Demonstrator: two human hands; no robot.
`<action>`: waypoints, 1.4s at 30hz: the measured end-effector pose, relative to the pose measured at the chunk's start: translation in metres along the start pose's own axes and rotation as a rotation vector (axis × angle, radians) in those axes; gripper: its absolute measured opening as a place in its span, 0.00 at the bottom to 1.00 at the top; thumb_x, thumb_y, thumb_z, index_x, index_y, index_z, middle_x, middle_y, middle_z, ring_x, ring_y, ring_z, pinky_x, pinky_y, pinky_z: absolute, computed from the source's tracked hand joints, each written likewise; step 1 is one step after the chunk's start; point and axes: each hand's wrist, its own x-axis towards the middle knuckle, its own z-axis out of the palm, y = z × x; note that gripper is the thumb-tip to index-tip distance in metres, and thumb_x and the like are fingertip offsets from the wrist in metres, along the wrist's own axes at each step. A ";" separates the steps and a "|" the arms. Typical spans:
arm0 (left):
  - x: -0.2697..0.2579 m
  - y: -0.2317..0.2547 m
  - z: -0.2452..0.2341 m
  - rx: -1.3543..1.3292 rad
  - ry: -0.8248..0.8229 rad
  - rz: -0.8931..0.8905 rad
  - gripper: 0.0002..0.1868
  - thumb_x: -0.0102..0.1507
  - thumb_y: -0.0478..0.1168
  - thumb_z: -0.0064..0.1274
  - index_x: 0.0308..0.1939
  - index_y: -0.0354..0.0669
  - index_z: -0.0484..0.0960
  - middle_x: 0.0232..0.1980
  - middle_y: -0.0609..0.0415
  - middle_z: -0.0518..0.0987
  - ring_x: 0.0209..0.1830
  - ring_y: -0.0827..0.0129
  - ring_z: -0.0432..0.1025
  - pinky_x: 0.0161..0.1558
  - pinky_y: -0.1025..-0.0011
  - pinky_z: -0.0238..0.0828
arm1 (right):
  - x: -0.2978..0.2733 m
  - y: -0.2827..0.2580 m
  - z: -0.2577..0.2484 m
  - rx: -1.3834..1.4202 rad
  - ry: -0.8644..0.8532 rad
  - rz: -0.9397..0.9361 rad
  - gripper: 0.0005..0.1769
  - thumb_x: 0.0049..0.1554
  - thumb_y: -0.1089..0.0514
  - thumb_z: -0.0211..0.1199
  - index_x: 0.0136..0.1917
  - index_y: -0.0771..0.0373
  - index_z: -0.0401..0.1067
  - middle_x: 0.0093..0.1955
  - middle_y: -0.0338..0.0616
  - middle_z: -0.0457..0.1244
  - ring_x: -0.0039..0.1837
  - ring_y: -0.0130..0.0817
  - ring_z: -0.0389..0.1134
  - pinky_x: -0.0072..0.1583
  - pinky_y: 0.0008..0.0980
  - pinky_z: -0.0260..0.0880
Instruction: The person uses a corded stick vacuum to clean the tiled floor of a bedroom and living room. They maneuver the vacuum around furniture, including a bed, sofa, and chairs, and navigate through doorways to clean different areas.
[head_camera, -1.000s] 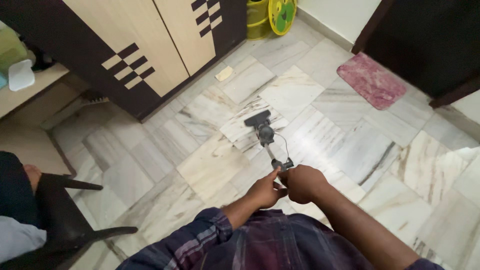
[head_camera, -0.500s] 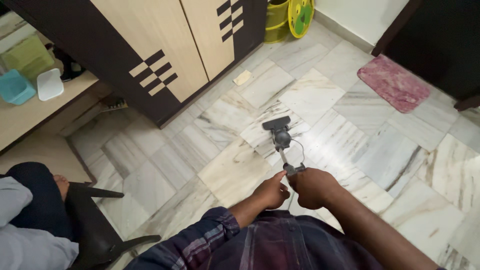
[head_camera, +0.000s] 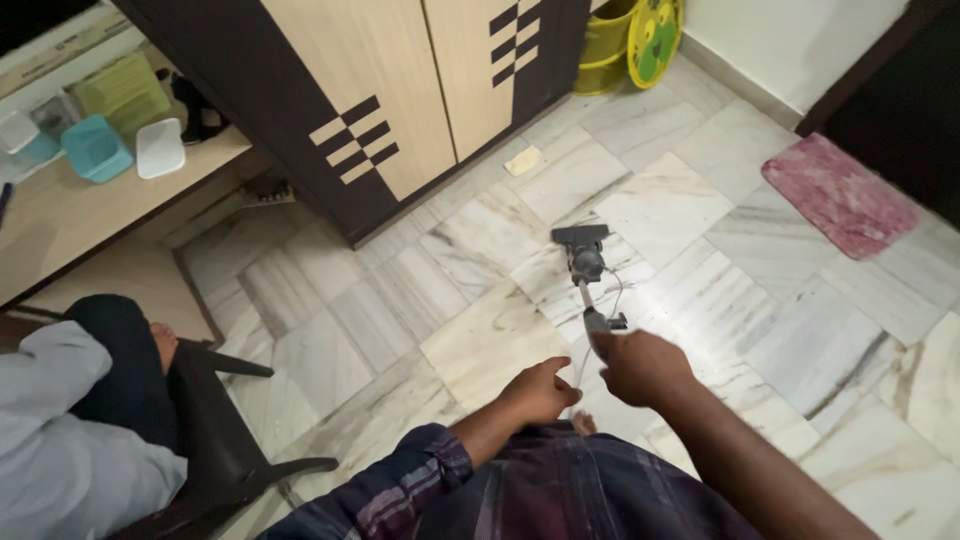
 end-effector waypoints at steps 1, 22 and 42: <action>0.000 -0.002 0.000 0.002 0.008 -0.019 0.42 0.58 0.51 0.59 0.74 0.44 0.66 0.51 0.52 0.86 0.51 0.62 0.80 0.54 0.67 0.73 | 0.000 -0.007 -0.008 -0.030 -0.004 -0.040 0.20 0.57 0.47 0.65 0.62 0.48 0.72 0.52 0.42 0.71 0.57 0.45 0.73 0.55 0.45 0.74; 0.098 0.071 -0.061 -0.199 0.264 0.106 0.27 0.61 0.41 0.53 0.66 0.50 0.75 0.52 0.56 0.86 0.44 0.64 0.81 0.48 0.69 0.76 | 0.182 0.067 0.022 2.001 -0.020 0.355 0.12 0.62 0.50 0.58 0.51 0.61 0.67 0.37 0.40 0.60 0.37 0.34 0.58 0.40 0.38 0.58; 0.008 -0.167 -0.038 0.119 0.550 -0.356 0.29 0.53 0.67 0.55 0.35 0.45 0.89 0.33 0.45 0.86 0.39 0.56 0.83 0.47 0.64 0.76 | 0.200 0.119 -0.022 2.092 -0.254 0.550 0.08 0.63 0.49 0.57 0.46 0.52 0.67 0.34 0.34 0.61 0.35 0.30 0.60 0.43 0.37 0.63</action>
